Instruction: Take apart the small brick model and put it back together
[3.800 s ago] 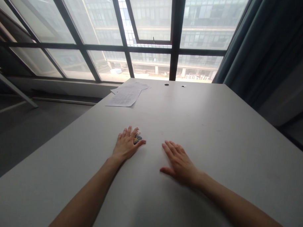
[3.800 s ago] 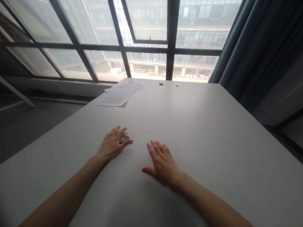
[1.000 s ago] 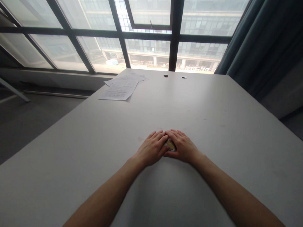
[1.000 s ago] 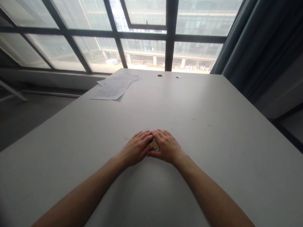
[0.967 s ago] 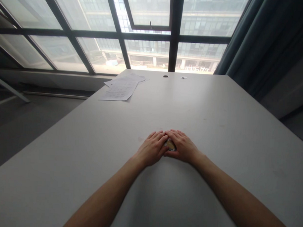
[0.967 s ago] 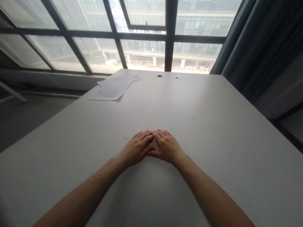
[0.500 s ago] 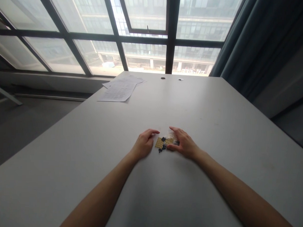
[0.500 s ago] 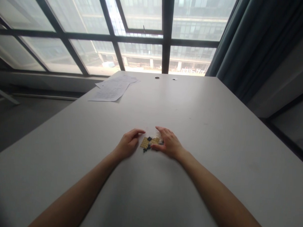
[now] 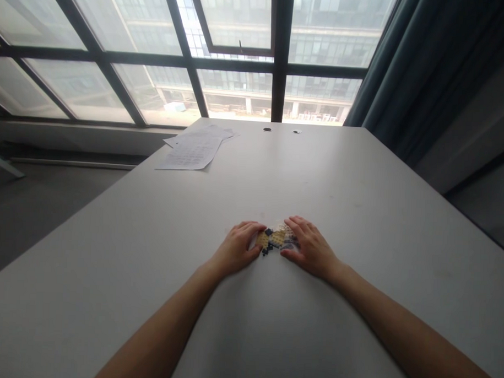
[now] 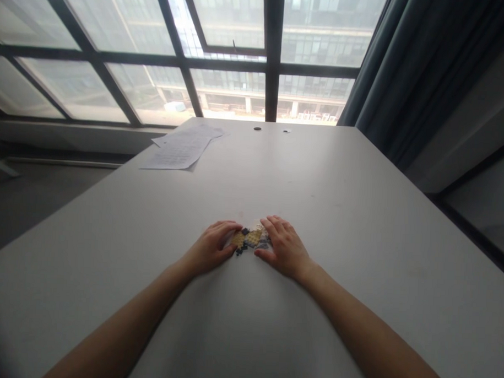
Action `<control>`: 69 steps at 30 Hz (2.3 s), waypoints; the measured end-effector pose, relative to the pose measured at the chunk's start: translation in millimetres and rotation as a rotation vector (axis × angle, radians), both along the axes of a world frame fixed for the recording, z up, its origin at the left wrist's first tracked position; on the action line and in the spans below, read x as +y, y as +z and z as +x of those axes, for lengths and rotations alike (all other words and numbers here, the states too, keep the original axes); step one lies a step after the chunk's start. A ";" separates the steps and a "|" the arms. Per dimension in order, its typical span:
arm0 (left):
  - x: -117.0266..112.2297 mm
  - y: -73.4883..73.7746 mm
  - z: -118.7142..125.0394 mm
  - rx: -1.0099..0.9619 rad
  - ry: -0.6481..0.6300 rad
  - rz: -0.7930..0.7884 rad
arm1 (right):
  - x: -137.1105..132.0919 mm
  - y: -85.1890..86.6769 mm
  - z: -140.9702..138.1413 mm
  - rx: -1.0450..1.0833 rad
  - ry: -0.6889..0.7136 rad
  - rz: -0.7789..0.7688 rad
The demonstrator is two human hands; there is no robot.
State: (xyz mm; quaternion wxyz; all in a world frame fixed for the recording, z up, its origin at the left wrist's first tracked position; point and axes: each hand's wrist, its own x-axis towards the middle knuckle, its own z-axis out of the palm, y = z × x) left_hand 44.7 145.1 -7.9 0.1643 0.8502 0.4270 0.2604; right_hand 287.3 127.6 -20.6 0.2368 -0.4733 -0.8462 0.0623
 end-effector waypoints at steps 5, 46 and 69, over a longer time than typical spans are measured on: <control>1.4 -0.2 -1.2 0.005 0.054 0.011 | -7.1 2.8 -1.0 -0.001 -0.061 0.004; -39.8 7.9 40.7 -0.469 -0.066 0.305 | -53.8 11.6 -27.1 0.950 -0.098 -0.094; -41.3 8.5 39.4 -0.518 -0.114 0.473 | -53.1 6.4 -28.9 1.127 -0.056 -0.303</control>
